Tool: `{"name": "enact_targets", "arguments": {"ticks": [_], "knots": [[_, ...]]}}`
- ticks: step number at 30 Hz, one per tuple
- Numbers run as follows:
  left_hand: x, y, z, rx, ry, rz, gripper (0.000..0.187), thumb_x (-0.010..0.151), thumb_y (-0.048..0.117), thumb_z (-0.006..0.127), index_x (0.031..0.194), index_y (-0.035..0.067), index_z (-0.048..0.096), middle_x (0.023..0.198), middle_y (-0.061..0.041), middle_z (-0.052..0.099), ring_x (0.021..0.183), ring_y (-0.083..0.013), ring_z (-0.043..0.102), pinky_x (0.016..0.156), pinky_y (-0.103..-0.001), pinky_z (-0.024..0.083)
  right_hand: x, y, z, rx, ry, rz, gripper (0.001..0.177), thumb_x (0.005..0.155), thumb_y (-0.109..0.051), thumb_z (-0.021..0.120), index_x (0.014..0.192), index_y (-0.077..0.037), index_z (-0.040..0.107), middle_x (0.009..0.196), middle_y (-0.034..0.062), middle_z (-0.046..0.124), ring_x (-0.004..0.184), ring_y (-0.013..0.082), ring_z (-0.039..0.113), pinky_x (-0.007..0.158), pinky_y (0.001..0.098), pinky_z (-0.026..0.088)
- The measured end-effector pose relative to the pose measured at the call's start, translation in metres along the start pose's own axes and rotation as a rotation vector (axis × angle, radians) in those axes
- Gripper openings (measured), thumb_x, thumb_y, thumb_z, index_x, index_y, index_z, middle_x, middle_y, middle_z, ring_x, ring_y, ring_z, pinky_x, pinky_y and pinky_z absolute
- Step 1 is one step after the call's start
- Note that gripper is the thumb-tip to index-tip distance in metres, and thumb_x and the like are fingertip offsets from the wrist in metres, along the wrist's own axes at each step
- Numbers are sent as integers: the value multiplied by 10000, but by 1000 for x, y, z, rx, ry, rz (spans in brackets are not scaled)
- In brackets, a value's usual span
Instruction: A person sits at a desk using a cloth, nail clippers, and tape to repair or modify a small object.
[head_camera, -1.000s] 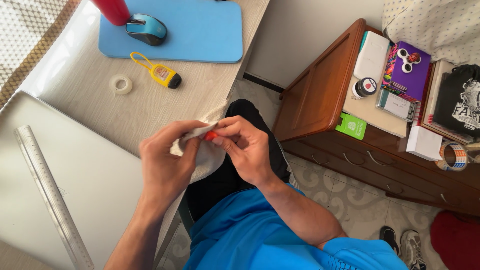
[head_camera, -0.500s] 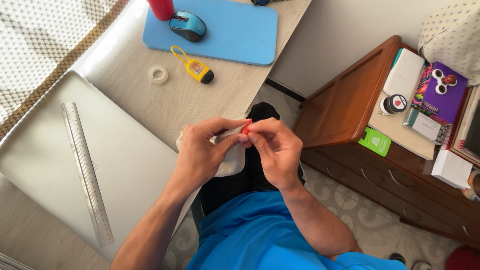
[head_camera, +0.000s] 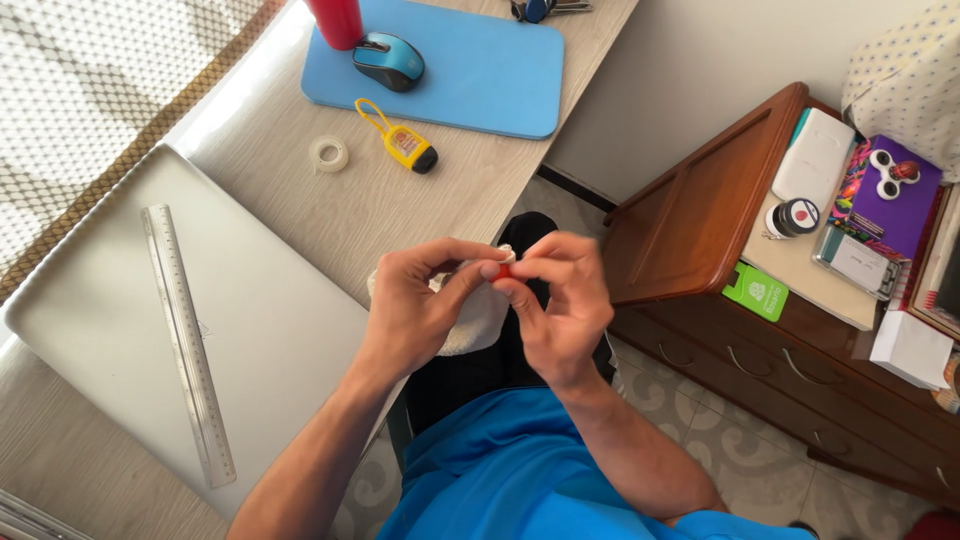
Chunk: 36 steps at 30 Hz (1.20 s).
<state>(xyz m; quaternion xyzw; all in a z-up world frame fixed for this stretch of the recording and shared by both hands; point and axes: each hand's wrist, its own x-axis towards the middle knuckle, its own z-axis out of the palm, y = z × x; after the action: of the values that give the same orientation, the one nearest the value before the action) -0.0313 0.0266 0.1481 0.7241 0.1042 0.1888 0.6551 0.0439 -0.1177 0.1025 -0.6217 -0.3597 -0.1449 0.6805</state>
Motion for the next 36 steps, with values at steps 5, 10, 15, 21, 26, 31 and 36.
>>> {"name": "enact_targets", "arguments": {"ticks": [5, 10, 15, 21, 26, 31, 36], "knots": [[-2, -2, 10, -61, 106, -39, 135, 992, 230, 814, 1076, 139, 868, 866, -7, 837, 867, -39, 723, 790, -253, 640, -2, 2, 8, -26, 32, -52, 182, 903, -32, 875, 1008, 71, 769, 929, 155, 676, 769, 196, 733, 766, 366, 671], [0, 6, 9, -235, 52, -86, 186, 1012, 177, 769, 1158, 94, 847, 900, -21, 818, 910, -70, 696, 861, -277, 637, 5, 1, 7, -139, 10, -140, 237, 887, -93, 901, 1029, 66, 796, 869, 153, 729, 692, 195, 697, 681, 338, 644], [2, -9, 6, -133, 145, -91, 205, 909, 229, 913, 1069, 113, 858, 798, -22, 811, 780, -48, 708, 728, -212, 597, 6, -8, 6, -196, -41, -126, 183, 899, -28, 874, 1047, 54, 805, 889, 146, 750, 728, 210, 736, 691, 365, 650], [-4, -4, 7, 113, 74, 145, 150, 980, 120, 809, 1121, 141, 857, 965, -33, 853, 1069, -208, 815, 954, -349, 627, 13, -21, 7, -276, -72, -79, 9, 977, -2, 794, 981, 5, 791, 824, 110, 729, 690, 229, 727, 684, 359, 641], [-4, 4, 3, -13, 5, 34, 124, 986, 135, 795, 1093, 121, 857, 842, -23, 840, 1006, -111, 784, 981, -321, 624, 3, -11, 8, -76, 13, 29, 166, 930, 21, 844, 1025, 44, 710, 801, 111, 724, 699, 177, 711, 729, 346, 651], [-1, -5, 3, -58, 76, -20, 127, 991, 162, 802, 1097, 126, 861, 916, -30, 859, 1017, -93, 786, 979, -299, 626, 10, -8, 9, -149, -24, -154, 75, 913, 44, 835, 973, 38, 791, 866, 119, 763, 778, 252, 765, 742, 362, 656], [-4, 4, 4, 2, -22, -36, 234, 988, 209, 796, 1207, 142, 841, 1071, -65, 873, 1138, -168, 764, 991, -353, 616, 16, -1, -5, -189, -64, -33, 38, 971, -36, 813, 981, -4, 795, 867, 109, 752, 817, 259, 770, 758, 378, 646]]}}
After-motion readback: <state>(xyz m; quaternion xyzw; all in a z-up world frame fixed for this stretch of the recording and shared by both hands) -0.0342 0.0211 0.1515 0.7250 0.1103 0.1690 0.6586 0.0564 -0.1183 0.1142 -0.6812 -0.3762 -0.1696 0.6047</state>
